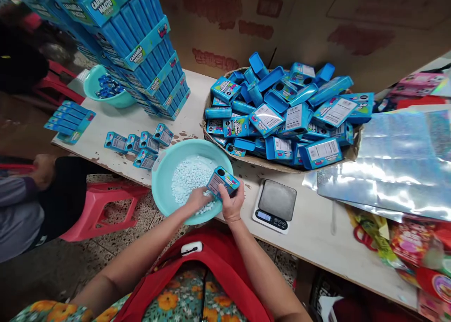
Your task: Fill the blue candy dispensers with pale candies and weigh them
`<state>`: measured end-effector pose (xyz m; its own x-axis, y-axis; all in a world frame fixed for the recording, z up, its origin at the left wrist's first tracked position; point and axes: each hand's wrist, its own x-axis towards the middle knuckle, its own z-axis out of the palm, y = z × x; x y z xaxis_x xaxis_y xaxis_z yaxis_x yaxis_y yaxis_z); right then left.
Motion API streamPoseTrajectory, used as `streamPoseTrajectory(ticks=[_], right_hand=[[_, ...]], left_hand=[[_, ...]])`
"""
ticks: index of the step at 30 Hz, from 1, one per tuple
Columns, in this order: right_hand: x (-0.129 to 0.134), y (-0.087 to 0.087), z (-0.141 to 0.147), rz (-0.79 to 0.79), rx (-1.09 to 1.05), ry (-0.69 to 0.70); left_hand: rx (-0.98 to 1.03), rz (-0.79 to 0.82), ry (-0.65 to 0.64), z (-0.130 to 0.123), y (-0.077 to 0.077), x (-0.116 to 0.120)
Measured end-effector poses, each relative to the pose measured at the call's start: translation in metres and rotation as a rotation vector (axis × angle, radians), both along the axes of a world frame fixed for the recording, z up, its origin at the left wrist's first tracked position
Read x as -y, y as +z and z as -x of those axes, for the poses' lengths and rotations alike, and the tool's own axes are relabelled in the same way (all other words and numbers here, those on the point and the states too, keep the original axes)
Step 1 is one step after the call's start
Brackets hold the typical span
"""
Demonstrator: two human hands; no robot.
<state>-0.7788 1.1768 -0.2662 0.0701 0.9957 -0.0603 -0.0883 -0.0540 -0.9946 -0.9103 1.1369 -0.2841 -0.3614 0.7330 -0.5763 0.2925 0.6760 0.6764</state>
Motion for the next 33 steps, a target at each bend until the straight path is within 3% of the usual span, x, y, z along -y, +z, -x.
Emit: streamPoseTrajectory(ticks=[4,8,11,13,16,18,24,33], right_hand=[[-0.008,0.015,0.002,-0.001,0.133,0.1],[-0.012,0.023,0.005,-0.036,0.206,0.189],[-0.008,0.026,0.01,-0.138,0.343,0.257],[-0.002,0.026,0.015,-0.218,0.416,0.353],[0.007,0.025,0.023,-0.292,0.498,0.45],[0.011,0.026,0.028,-0.301,0.55,0.435],[0.009,0.038,0.03,-0.297,0.596,0.44],[0.002,0.047,0.027,-0.24,0.611,0.454]], left_hand=[[0.153,-0.059,0.128,0.032,0.017,0.007],[0.493,-0.216,0.328,0.054,0.061,0.003],[0.744,-0.405,0.434,0.054,0.094,-0.009],[0.796,-0.534,0.494,0.049,0.106,-0.018],[0.727,-0.701,0.579,0.039,0.106,-0.03],[0.675,-0.756,0.6,0.034,0.1,-0.034],[0.573,-0.79,0.671,0.034,0.097,-0.041],[0.547,-0.806,0.644,0.034,0.104,-0.048]])
